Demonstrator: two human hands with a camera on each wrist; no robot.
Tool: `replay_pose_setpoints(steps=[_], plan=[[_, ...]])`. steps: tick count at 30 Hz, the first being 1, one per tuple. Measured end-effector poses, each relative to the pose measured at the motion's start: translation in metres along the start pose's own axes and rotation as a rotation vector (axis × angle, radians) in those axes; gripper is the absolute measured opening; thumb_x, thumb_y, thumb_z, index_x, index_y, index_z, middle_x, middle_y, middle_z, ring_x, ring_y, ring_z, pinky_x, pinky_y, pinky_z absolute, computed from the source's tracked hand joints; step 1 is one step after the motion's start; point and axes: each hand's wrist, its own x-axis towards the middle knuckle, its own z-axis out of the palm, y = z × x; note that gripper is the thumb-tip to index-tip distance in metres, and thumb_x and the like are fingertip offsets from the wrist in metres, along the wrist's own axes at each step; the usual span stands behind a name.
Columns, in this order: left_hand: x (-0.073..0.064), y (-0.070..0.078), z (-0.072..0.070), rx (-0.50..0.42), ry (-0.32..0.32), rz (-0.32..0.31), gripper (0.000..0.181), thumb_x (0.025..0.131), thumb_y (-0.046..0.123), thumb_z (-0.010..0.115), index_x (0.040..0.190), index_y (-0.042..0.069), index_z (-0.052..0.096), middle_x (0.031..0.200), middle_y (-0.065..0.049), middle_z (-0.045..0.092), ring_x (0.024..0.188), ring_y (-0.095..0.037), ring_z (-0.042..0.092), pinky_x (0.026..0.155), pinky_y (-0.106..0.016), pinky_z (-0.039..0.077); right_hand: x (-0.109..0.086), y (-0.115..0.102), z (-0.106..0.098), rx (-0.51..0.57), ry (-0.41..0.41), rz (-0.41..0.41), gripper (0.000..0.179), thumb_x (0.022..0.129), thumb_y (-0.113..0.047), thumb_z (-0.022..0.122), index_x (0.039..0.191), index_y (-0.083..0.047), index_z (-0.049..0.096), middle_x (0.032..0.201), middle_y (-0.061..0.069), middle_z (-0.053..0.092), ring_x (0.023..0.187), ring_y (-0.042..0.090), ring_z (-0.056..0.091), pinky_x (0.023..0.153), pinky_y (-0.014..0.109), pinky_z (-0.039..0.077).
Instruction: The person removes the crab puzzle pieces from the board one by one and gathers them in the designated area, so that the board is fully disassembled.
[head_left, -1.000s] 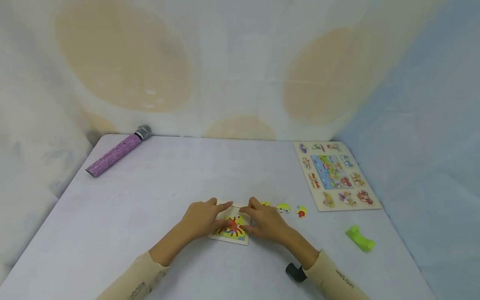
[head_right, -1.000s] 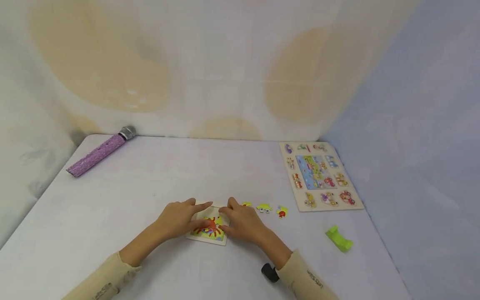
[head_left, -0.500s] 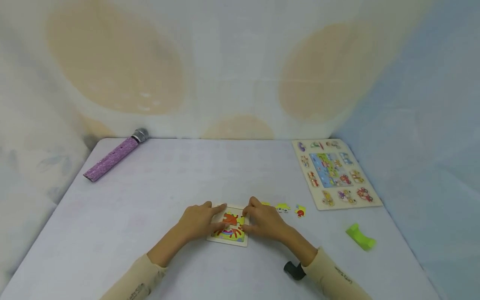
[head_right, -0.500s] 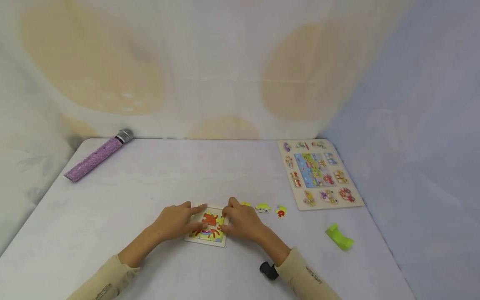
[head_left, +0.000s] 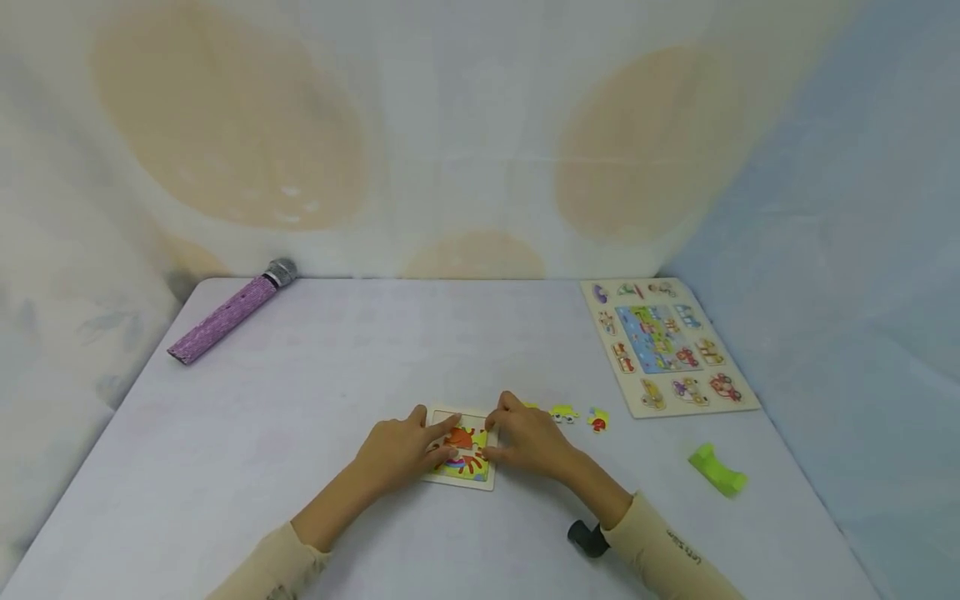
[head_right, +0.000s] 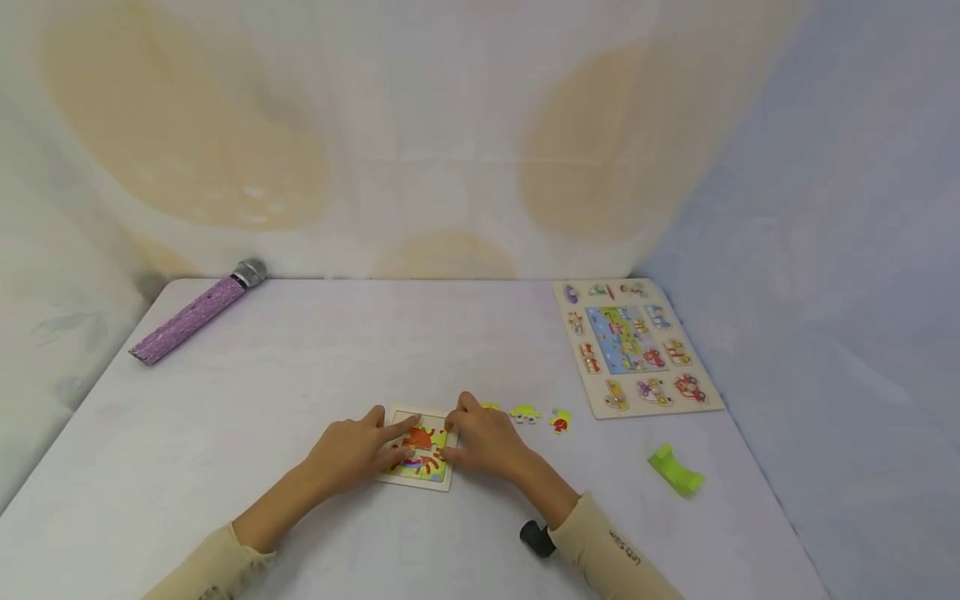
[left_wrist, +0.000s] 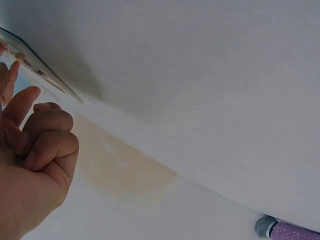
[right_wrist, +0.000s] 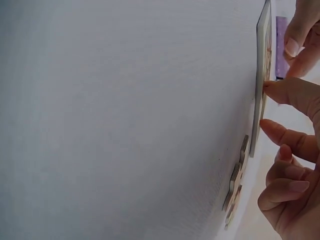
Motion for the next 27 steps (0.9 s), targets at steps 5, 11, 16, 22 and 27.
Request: replay_pose_setpoints(steps=[5, 11, 16, 22, 27], plan=[[0.004, 0.002, 0.005, 0.022, 0.039, 0.003, 0.045, 0.091, 0.054, 0.064, 0.132, 0.034, 0.065, 0.082, -0.003, 0.047, 0.046, -0.012, 0.026, 0.043, -0.025, 0.027, 0.0, 0.001, 0.003, -0.009, 0.005, -0.002, 0.03, 0.079, -0.037, 0.082, 0.096, -0.012, 0.074, 0.091, -0.005, 0.047, 0.068, 0.008, 0.044, 0.061, 0.021, 0.039], [0.008, 0.001, 0.005, 0.033, 0.042, -0.003, 0.04, 0.089, 0.053, 0.068, 0.126, 0.036, 0.069, 0.079, -0.001, 0.044, 0.046, -0.01, 0.022, 0.042, -0.023, 0.025, 0.0, 0.002, 0.004, -0.027, 0.028, -0.021, 0.032, 0.079, -0.037, 0.082, 0.096, -0.012, 0.074, 0.09, -0.005, 0.045, 0.066, 0.006, 0.043, 0.059, 0.019, 0.037], [0.01, 0.001, 0.003, 0.0, 0.008, -0.017, 0.044, 0.087, 0.056, 0.068, 0.126, 0.036, 0.069, 0.08, 0.001, 0.044, 0.049, -0.009, 0.023, 0.043, -0.023, 0.025, -0.001, 0.002, 0.005, -0.042, 0.049, -0.03, 0.031, 0.078, -0.036, 0.082, 0.095, -0.012, 0.073, 0.09, -0.005, 0.045, 0.065, 0.006, 0.042, 0.058, 0.018, 0.037], [0.011, 0.002, 0.005, -0.01, 0.017, -0.014, 0.045, 0.086, 0.056, 0.069, 0.126, 0.035, 0.069, 0.08, 0.001, 0.043, 0.048, -0.009, 0.022, 0.042, -0.023, 0.025, -0.001, 0.002, 0.003, -0.055, 0.06, -0.04, 0.029, 0.078, -0.036, 0.081, 0.094, -0.013, 0.073, 0.089, -0.007, 0.044, 0.064, 0.004, 0.042, 0.057, 0.018, 0.036], [0.01, 0.002, 0.005, -0.004, 0.042, -0.008, 0.045, 0.085, 0.055, 0.071, 0.124, 0.034, 0.071, 0.078, 0.002, 0.042, 0.046, -0.009, 0.02, 0.041, -0.022, 0.025, 0.005, -0.003, -0.005, -0.053, 0.05, -0.051, 0.03, 0.077, -0.036, 0.081, 0.094, -0.012, 0.073, 0.089, -0.005, 0.046, 0.059, 0.004, 0.04, 0.055, 0.018, 0.035]])
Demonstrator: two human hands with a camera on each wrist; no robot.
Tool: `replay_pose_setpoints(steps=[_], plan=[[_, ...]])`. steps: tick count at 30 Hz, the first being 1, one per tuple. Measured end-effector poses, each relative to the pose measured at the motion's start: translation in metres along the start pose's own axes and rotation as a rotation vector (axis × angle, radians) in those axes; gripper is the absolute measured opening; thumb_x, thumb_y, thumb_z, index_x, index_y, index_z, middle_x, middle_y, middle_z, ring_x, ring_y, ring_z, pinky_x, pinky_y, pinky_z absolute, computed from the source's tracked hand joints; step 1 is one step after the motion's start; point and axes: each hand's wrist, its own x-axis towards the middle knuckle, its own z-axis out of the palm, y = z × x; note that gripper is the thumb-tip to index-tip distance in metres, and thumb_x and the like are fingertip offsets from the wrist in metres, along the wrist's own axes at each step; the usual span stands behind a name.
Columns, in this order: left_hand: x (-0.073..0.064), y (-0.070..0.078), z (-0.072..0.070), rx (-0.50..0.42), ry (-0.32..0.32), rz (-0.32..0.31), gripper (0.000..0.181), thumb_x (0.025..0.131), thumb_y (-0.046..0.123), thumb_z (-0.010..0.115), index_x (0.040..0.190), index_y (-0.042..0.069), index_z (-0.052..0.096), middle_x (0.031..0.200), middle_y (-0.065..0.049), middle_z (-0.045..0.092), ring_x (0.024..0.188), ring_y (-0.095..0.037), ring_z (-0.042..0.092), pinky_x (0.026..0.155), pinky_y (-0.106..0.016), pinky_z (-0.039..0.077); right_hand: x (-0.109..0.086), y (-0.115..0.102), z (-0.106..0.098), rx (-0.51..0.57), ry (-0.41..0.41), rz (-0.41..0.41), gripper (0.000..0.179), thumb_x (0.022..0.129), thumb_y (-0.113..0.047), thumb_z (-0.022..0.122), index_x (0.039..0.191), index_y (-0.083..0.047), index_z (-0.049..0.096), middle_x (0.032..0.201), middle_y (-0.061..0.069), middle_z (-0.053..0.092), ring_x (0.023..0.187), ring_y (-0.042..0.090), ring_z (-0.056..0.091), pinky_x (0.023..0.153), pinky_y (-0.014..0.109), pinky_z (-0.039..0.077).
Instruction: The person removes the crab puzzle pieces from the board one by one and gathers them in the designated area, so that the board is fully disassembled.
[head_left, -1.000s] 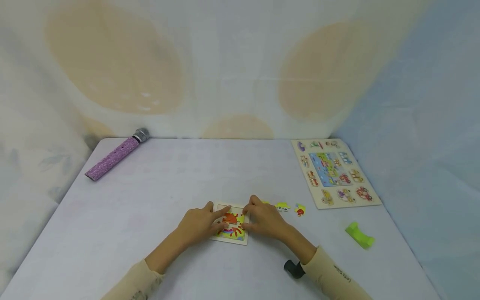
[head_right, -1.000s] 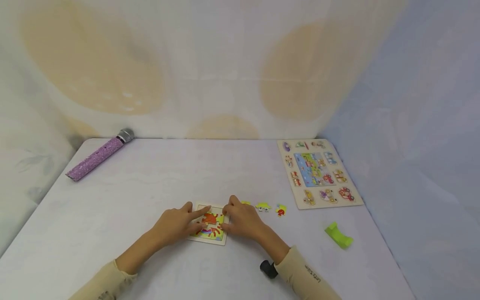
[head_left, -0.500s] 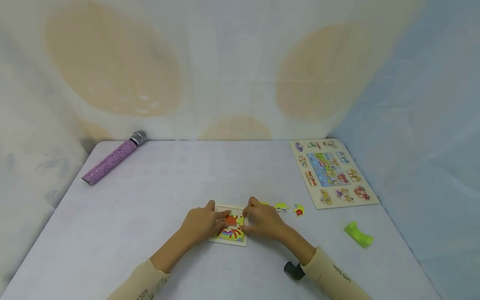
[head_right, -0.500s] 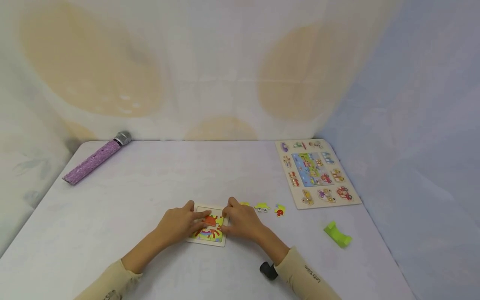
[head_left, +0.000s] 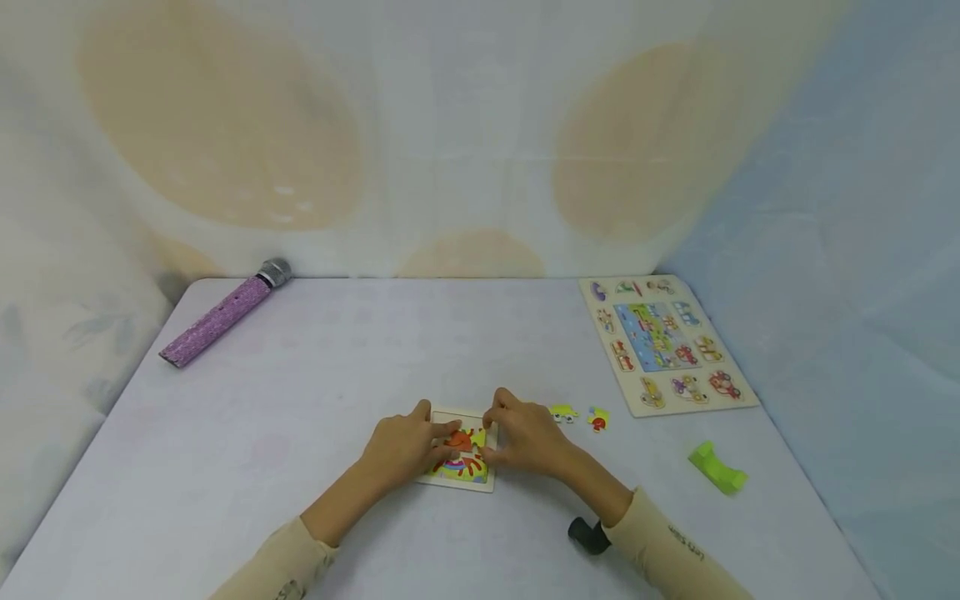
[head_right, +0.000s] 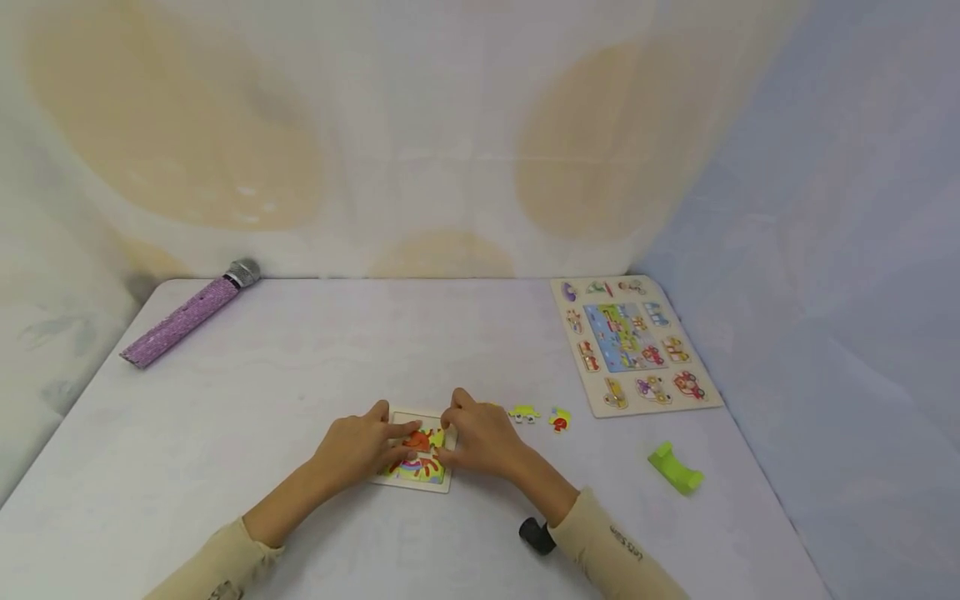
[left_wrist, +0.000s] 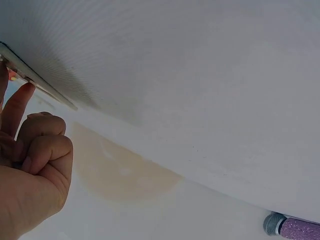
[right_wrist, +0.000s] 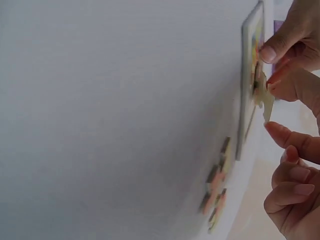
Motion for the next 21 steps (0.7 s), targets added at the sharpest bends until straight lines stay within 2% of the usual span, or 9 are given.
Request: replay_pose_setpoints(steps=[4, 7, 13, 18, 21], plan=[[-0.001, 0.0, 0.0, 0.005, 0.019, -0.005, 0.043, 0.084, 0.054, 0.073, 0.122, 0.034, 0.072, 0.076, 0.002, 0.041, 0.046, -0.009, 0.022, 0.041, -0.022, 0.026, 0.006, -0.003, -0.01, 0.066, 0.008, -0.001, 0.029, 0.077, -0.033, 0.081, 0.094, -0.011, 0.073, 0.09, -0.001, 0.052, 0.061, 0.006, 0.041, 0.056, 0.02, 0.036], [-0.001, 0.0, 0.0, -0.007, 0.018, -0.003, 0.043, 0.084, 0.054, 0.073, 0.122, 0.034, 0.072, 0.075, 0.002, 0.04, 0.045, -0.009, 0.021, 0.04, -0.022, 0.025, 0.008, -0.003, -0.015, 0.092, 0.015, 0.032, 0.027, 0.076, -0.03, 0.081, 0.094, -0.011, 0.073, 0.092, 0.001, 0.053, 0.062, 0.008, 0.043, 0.057, 0.022, 0.038], [0.0, 0.0, -0.001, -0.02, -0.008, -0.004, 0.044, 0.085, 0.054, 0.071, 0.123, 0.032, 0.071, 0.079, 0.002, 0.045, 0.046, -0.01, 0.025, 0.042, -0.023, 0.028, -0.003, 0.004, -0.008, 0.042, -0.038, 0.126, 0.029, 0.077, -0.033, 0.083, 0.095, -0.012, 0.074, 0.093, 0.0, 0.053, 0.065, 0.008, 0.044, 0.059, 0.022, 0.038], [-0.001, -0.002, -0.005, -0.03, -0.023, 0.001, 0.05, 0.086, 0.057, 0.069, 0.128, 0.031, 0.069, 0.083, 0.002, 0.049, 0.046, -0.011, 0.031, 0.044, -0.024, 0.031, -0.007, 0.004, 0.0, 0.037, -0.022, 0.091, 0.033, 0.078, -0.034, 0.083, 0.099, -0.01, 0.073, 0.095, 0.0, 0.055, 0.067, 0.007, 0.044, 0.06, 0.022, 0.038], [-0.003, -0.005, -0.009, -0.059, -0.044, -0.038, 0.057, 0.084, 0.059, 0.07, 0.132, 0.03, 0.065, 0.083, 0.003, 0.048, 0.048, -0.012, 0.033, 0.046, -0.025, 0.031, -0.003, 0.0, 0.001, 0.054, -0.008, 0.06, 0.037, 0.08, -0.034, 0.082, 0.106, -0.01, 0.073, 0.096, 0.0, 0.055, 0.067, 0.007, 0.044, 0.059, 0.021, 0.039]])
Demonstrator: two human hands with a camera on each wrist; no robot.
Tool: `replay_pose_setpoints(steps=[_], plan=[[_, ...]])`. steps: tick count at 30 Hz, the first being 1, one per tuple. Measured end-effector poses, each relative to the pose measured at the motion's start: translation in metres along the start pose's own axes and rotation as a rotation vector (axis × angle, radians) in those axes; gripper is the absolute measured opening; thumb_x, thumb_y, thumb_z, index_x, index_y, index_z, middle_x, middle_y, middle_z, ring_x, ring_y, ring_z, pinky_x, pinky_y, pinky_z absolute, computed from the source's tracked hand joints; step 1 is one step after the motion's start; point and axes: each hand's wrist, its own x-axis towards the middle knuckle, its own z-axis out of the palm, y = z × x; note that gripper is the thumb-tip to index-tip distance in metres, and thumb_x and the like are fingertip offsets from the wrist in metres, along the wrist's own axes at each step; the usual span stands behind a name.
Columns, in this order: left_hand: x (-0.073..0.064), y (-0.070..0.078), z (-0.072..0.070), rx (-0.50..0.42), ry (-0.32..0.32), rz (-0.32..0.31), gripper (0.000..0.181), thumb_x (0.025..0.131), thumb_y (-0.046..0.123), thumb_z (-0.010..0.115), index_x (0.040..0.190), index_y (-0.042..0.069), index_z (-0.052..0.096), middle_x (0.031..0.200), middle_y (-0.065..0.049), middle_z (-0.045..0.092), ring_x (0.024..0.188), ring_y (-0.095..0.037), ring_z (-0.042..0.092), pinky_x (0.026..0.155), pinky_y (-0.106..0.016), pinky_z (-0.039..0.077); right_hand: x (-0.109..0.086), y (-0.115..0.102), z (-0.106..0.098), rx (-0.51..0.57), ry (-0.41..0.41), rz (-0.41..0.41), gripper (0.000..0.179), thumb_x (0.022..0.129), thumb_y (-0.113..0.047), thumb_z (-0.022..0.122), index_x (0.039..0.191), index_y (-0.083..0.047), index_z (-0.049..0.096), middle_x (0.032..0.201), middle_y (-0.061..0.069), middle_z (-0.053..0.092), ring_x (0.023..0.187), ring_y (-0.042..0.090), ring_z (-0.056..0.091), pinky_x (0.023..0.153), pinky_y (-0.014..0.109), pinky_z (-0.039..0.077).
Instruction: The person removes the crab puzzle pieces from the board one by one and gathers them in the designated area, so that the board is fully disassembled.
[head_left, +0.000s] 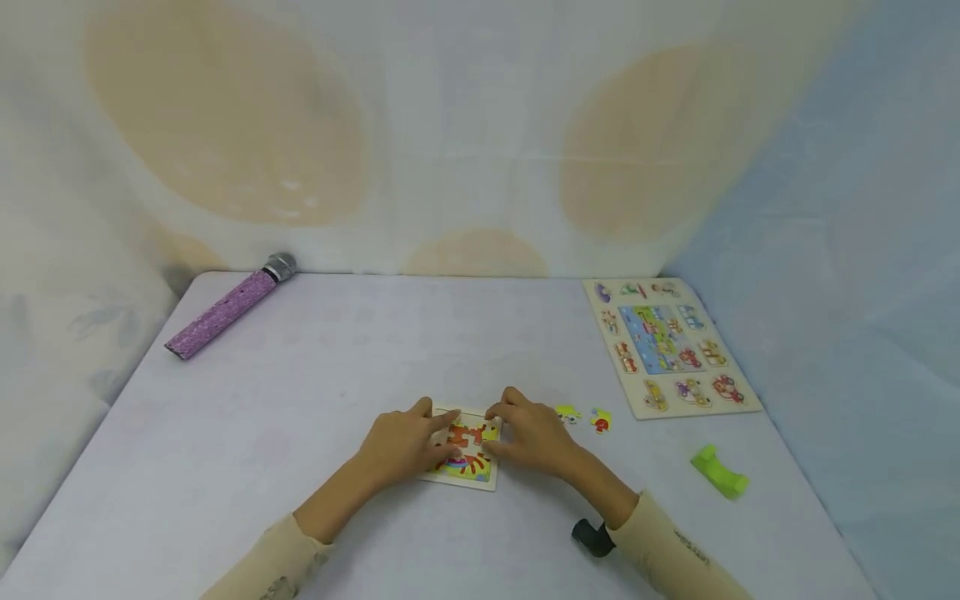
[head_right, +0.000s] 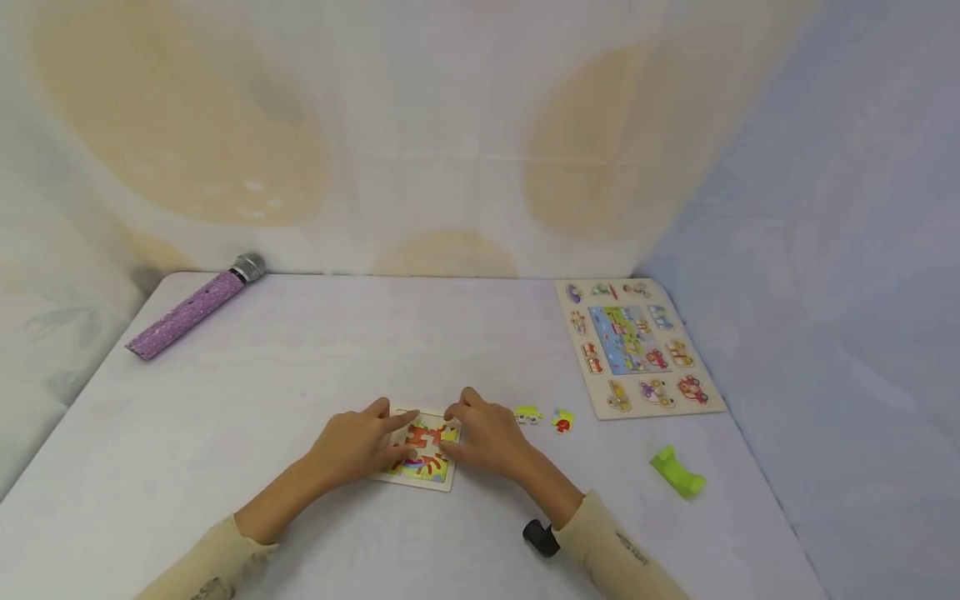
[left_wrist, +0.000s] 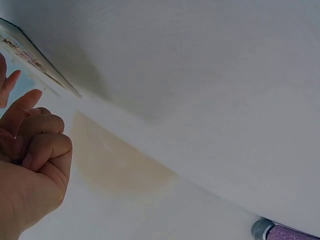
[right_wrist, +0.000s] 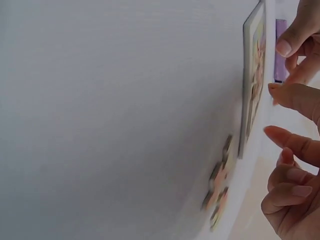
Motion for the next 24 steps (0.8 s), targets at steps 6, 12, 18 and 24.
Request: replay_pose_setpoints(steps=[6, 12, 18, 24], plan=[[-0.009, -0.013, -0.004, -0.04, -0.062, -0.06, 0.082, 0.077, 0.067, 0.072, 0.144, 0.025, 0.054, 0.087, -0.001, 0.05, 0.052, -0.014, 0.037, 0.05, -0.027, 0.033, 0.016, -0.015, 0.006, 0.029, -0.076, -0.044, 0.042, 0.085, -0.036, 0.078, 0.118, -0.011, 0.072, 0.095, -0.001, 0.051, 0.063, 0.006, 0.042, 0.056, 0.019, 0.035], [-0.015, -0.024, -0.005, -0.084, -0.158, -0.078, 0.109, 0.064, 0.076, 0.075, 0.153, 0.024, 0.04, 0.09, -0.002, 0.049, 0.056, -0.017, 0.041, 0.056, -0.029, 0.036, 0.023, -0.02, 0.012, 0.004, -0.095, -0.06, 0.04, 0.085, -0.036, 0.078, 0.116, -0.009, 0.074, 0.096, -0.001, 0.051, 0.064, 0.006, 0.045, 0.057, 0.019, 0.036], [-0.014, -0.028, -0.004, -0.102, -0.172, -0.062, 0.114, 0.058, 0.073, 0.081, 0.153, 0.025, 0.041, 0.09, -0.003, 0.048, 0.057, -0.018, 0.043, 0.057, -0.032, 0.038, 0.027, -0.018, 0.012, 0.009, -0.108, -0.075, 0.041, 0.085, -0.034, 0.078, 0.115, -0.006, 0.074, 0.099, 0.0, 0.052, 0.065, 0.007, 0.048, 0.06, 0.019, 0.04], [-0.012, -0.029, -0.002, -0.111, -0.18, -0.071, 0.114, 0.056, 0.073, 0.082, 0.152, 0.026, 0.041, 0.091, -0.003, 0.049, 0.058, -0.019, 0.044, 0.058, -0.032, 0.038, 0.031, -0.018, 0.012, 0.012, -0.131, -0.092, 0.045, 0.083, -0.034, 0.078, 0.118, -0.007, 0.072, 0.099, -0.001, 0.052, 0.069, 0.007, 0.049, 0.062, 0.019, 0.041]])
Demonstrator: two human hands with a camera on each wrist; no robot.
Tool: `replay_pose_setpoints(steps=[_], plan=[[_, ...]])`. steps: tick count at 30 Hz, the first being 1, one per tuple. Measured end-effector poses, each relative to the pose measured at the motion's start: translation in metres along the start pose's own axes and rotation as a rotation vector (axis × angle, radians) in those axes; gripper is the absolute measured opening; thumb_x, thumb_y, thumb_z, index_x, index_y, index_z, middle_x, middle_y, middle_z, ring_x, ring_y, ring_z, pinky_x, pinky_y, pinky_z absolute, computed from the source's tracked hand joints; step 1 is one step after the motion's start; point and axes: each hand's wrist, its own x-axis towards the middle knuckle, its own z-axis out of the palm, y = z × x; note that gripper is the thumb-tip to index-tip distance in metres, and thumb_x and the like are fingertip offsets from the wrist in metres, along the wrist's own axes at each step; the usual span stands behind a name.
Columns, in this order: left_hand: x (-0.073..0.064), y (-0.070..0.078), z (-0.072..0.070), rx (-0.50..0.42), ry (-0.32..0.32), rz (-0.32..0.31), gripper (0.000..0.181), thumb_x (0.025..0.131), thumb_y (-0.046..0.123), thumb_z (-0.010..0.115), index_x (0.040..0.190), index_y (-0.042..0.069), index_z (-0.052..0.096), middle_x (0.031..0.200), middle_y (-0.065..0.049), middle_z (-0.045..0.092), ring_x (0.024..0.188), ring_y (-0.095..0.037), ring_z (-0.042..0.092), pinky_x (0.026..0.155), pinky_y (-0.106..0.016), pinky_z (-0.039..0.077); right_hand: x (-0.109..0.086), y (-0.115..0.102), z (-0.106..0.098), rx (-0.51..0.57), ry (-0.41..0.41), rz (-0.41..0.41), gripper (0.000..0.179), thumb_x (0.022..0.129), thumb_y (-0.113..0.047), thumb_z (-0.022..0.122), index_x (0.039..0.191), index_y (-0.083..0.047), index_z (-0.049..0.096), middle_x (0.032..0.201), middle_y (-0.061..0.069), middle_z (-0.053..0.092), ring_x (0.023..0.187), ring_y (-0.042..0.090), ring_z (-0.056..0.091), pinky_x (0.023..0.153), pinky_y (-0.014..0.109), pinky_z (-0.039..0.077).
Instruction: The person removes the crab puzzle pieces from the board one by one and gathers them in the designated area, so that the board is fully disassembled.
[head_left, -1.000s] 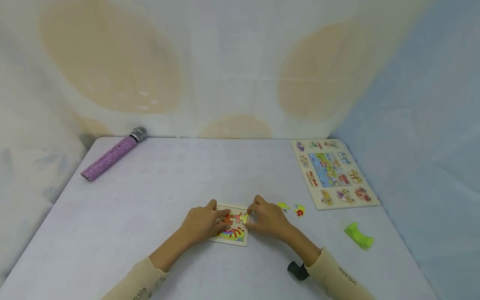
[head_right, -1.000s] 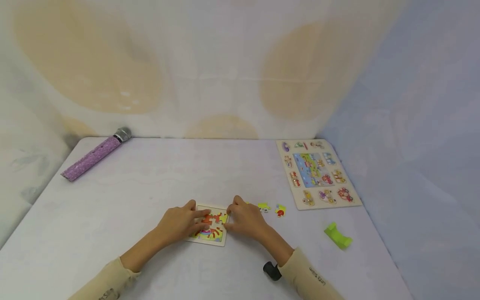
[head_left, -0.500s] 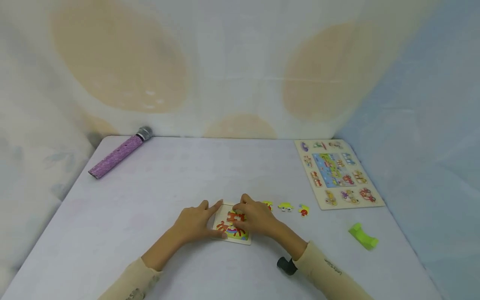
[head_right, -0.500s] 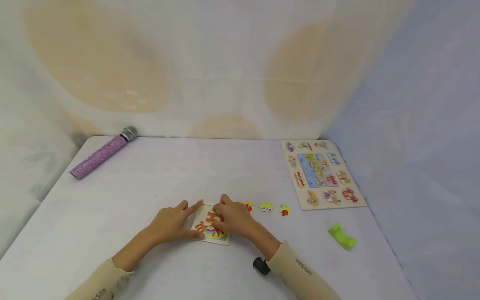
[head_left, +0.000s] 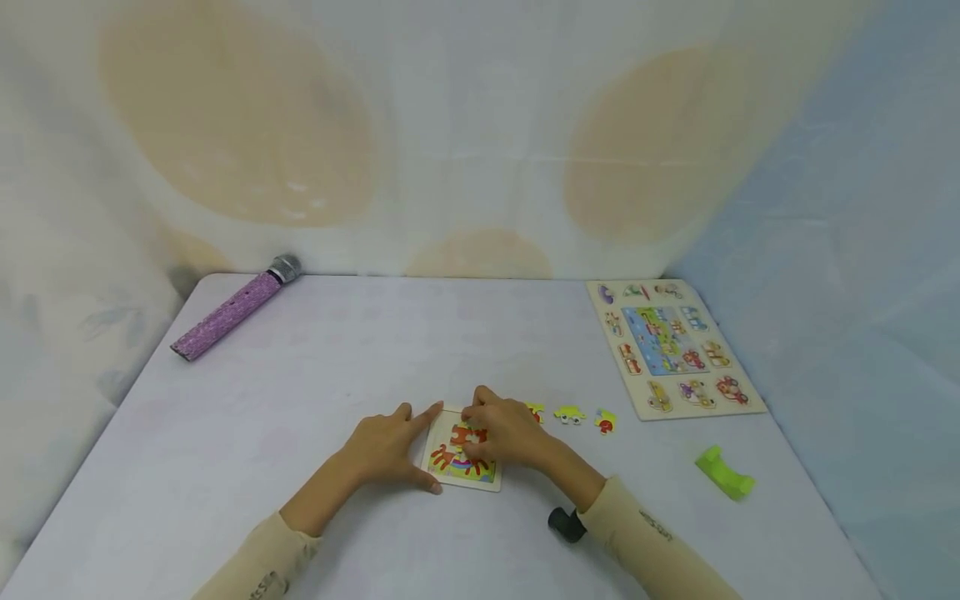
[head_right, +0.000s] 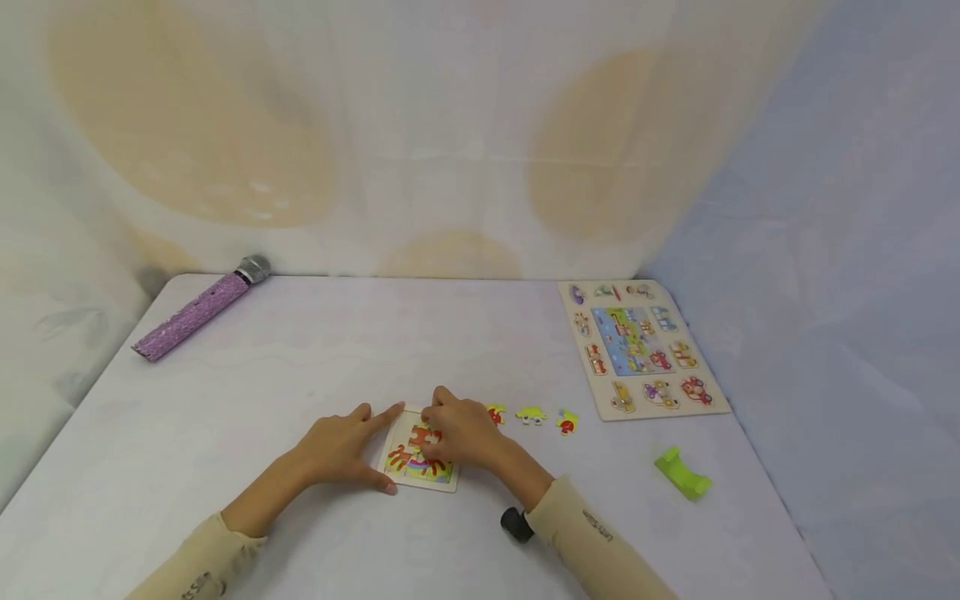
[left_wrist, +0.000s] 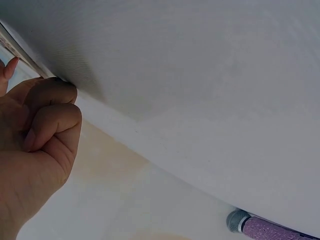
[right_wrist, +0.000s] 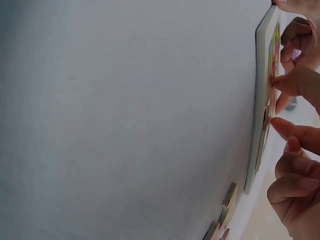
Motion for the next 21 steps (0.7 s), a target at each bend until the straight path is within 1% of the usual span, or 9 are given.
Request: replay_pose_setpoints(steps=[3, 6, 9, 11, 16, 21], plan=[[0.0, -0.001, 0.002, -0.003, -0.002, -0.01, 0.115, 0.056, 0.073, 0.082, 0.152, 0.027, 0.04, 0.091, -0.002, 0.048, 0.058, -0.019, 0.044, 0.058, -0.032, 0.038, 0.001, 0.001, 0.0, -0.017, 0.001, -0.036, 0.044, 0.083, -0.035, 0.077, 0.117, -0.007, 0.073, 0.099, -0.002, 0.052, 0.068, 0.006, 0.048, 0.061, 0.018, 0.04], [-0.001, -0.001, 0.003, -0.007, 0.004, -0.007, 0.115, 0.056, 0.073, 0.082, 0.153, 0.027, 0.04, 0.091, -0.001, 0.047, 0.057, -0.018, 0.044, 0.057, -0.031, 0.038, 0.001, 0.004, 0.0, -0.03, 0.017, -0.082, 0.043, 0.082, -0.034, 0.077, 0.115, -0.007, 0.073, 0.099, -0.002, 0.052, 0.065, 0.005, 0.047, 0.058, 0.017, 0.039], [-0.001, 0.0, 0.004, -0.013, 0.017, 0.006, 0.115, 0.056, 0.073, 0.082, 0.152, 0.026, 0.04, 0.09, -0.002, 0.047, 0.056, -0.018, 0.043, 0.056, -0.031, 0.037, 0.001, 0.008, 0.002, -0.044, 0.052, -0.117, 0.041, 0.08, -0.034, 0.077, 0.112, -0.008, 0.074, 0.098, -0.002, 0.053, 0.063, 0.004, 0.047, 0.057, 0.016, 0.039], [-0.001, 0.001, 0.004, -0.011, 0.022, 0.01, 0.115, 0.056, 0.073, 0.082, 0.152, 0.026, 0.041, 0.089, -0.002, 0.046, 0.056, -0.018, 0.042, 0.056, -0.031, 0.037, 0.0, 0.01, 0.001, -0.045, 0.078, -0.125, 0.041, 0.078, -0.034, 0.078, 0.11, -0.01, 0.075, 0.097, -0.003, 0.053, 0.063, 0.003, 0.047, 0.056, 0.015, 0.039], [-0.001, 0.001, 0.004, -0.013, 0.023, 0.007, 0.115, 0.055, 0.072, 0.083, 0.152, 0.025, 0.041, 0.09, -0.002, 0.047, 0.057, -0.018, 0.043, 0.056, -0.031, 0.038, -0.006, 0.016, -0.006, -0.021, 0.124, -0.108, 0.04, 0.075, -0.034, 0.081, 0.107, -0.011, 0.075, 0.096, -0.003, 0.053, 0.064, 0.002, 0.046, 0.057, 0.016, 0.038], [-0.002, 0.001, 0.003, -0.009, 0.024, -0.001, 0.115, 0.055, 0.072, 0.083, 0.152, 0.024, 0.042, 0.091, -0.003, 0.048, 0.058, -0.018, 0.043, 0.057, -0.031, 0.038, -0.023, 0.031, -0.019, -0.008, 0.152, -0.072, 0.036, 0.075, -0.033, 0.083, 0.104, -0.014, 0.075, 0.095, -0.002, 0.053, 0.063, 0.002, 0.044, 0.056, 0.018, 0.036]])
